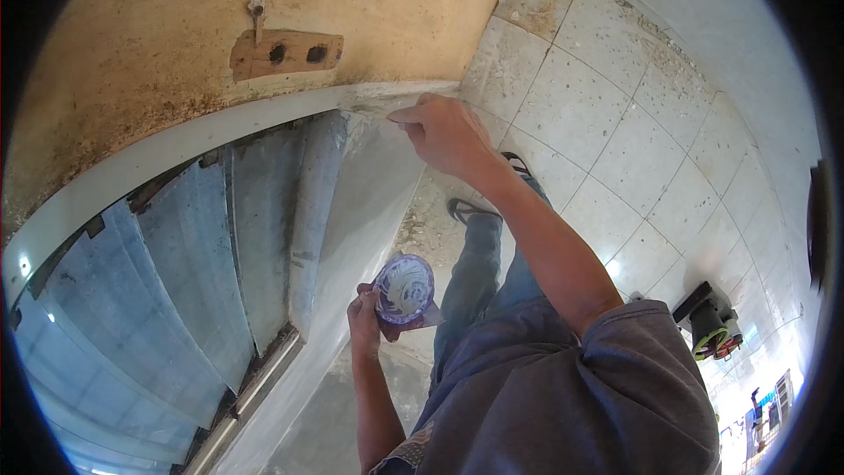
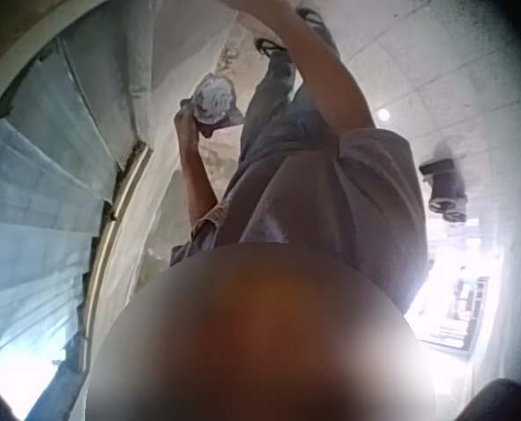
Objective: Apply putty to the wall edge near the window and door frame.
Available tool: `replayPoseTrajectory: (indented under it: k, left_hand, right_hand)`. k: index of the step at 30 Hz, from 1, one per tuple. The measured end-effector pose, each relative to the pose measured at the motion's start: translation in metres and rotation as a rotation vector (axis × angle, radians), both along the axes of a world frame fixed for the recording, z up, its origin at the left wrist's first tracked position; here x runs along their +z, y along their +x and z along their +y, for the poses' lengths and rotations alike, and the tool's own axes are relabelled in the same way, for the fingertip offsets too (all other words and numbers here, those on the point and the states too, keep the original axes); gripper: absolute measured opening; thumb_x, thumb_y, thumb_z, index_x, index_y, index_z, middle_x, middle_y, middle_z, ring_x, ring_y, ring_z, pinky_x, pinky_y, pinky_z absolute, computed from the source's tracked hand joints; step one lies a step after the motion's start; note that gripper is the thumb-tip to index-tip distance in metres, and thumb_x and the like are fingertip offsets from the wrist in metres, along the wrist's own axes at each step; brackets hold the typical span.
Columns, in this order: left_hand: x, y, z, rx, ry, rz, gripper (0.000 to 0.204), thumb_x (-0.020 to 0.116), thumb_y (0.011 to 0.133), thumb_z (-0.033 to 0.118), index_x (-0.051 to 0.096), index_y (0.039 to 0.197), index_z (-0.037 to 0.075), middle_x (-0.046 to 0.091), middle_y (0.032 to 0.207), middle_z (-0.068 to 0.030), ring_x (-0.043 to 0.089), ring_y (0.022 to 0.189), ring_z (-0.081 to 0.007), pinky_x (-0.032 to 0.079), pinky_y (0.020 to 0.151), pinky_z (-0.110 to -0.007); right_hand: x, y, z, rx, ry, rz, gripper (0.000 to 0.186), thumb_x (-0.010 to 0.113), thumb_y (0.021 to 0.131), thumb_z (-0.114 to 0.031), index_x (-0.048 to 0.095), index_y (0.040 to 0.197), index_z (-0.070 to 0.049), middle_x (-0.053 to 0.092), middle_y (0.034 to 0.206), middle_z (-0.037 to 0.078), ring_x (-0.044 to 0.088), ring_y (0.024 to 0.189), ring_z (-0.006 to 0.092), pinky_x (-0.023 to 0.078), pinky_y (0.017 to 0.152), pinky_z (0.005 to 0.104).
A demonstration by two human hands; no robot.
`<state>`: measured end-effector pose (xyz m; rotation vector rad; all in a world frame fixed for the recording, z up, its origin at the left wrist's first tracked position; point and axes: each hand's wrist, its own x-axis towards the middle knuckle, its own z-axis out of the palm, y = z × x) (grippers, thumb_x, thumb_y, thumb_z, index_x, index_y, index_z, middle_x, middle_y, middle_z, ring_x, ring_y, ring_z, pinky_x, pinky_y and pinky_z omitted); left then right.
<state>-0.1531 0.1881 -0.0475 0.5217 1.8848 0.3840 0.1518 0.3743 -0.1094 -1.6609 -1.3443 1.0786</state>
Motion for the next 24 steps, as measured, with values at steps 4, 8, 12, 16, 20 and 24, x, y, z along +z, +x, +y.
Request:
replayPoseTrajectory:
  k: [4,8,12,16,20,24]
  left_hand:
    - [-0.004,-0.006,-0.006,0.01,0.019,-0.009,0.021,0.057,0.089,0.019,0.061,0.093,-0.001,0.054,0.083,0.001,0.051,0.077,-0.0093,0.041,0.072,-0.023]
    - [-0.004,-0.014,-0.011,0.03,0.039,-0.013,0.021,0.057,0.089,0.019,0.062,0.094,-0.001,0.055,0.082,0.001,0.051,0.076,-0.0094,0.041,0.072,-0.023]
    - [-0.008,-0.012,-0.012,0.058,0.033,-0.021,0.02,0.057,0.089,0.018,0.062,0.093,-0.001,0.055,0.083,0.0011,0.051,0.076,-0.0095,0.041,0.072,-0.024]
    - [-0.008,-0.011,-0.013,0.031,0.038,0.011,0.019,0.057,0.089,0.018,0.061,0.092,0.0,0.055,0.082,0.0013,0.05,0.075,-0.009,0.042,0.07,-0.023]
    - [-0.006,-0.009,-0.013,0.043,0.032,-0.021,0.019,0.057,0.09,0.019,0.061,0.092,0.001,0.054,0.081,0.0014,0.05,0.073,-0.0085,0.041,0.067,-0.023]
    - [-0.005,-0.007,-0.012,0.042,0.02,-0.015,0.018,0.056,0.09,0.019,0.06,0.091,0.002,0.054,0.081,0.0012,0.05,0.072,-0.0081,0.041,0.065,-0.022]
  right_hand:
    - [0.016,0.004,-0.005,-0.012,0.163,0.085,0.024,0.059,0.083,-0.006,0.073,0.098,-0.017,0.063,0.081,0.012,0.062,0.076,0.03,0.049,0.068,0.038]
    - [0.025,0.022,-0.009,-0.027,0.179,0.129,0.023,0.059,0.083,-0.006,0.073,0.099,-0.015,0.063,0.078,0.012,0.062,0.075,0.0293,0.049,0.068,0.0369]
    - [-0.012,0.021,-0.004,-0.054,0.058,0.044,0.021,0.059,0.083,-0.008,0.072,0.1,-0.013,0.065,0.082,0.014,0.064,0.078,0.0301,0.05,0.071,0.0367]
    - [-0.04,0.004,0.003,-0.027,-0.028,0.047,0.026,0.056,0.085,-0.013,0.072,0.104,-0.02,0.066,0.093,0.015,0.064,0.085,0.0325,0.051,0.076,0.0416]
    - [-0.045,-0.006,0.007,0.008,-0.058,0.044,0.026,0.055,0.085,-0.013,0.072,0.104,-0.02,0.066,0.095,0.015,0.063,0.087,0.0332,0.051,0.077,0.0417]
    - [-0.031,-0.008,0.003,-0.027,0.031,0.032,0.024,0.057,0.081,-0.007,0.072,0.099,-0.015,0.065,0.086,0.016,0.063,0.079,0.0321,0.05,0.072,0.0386]
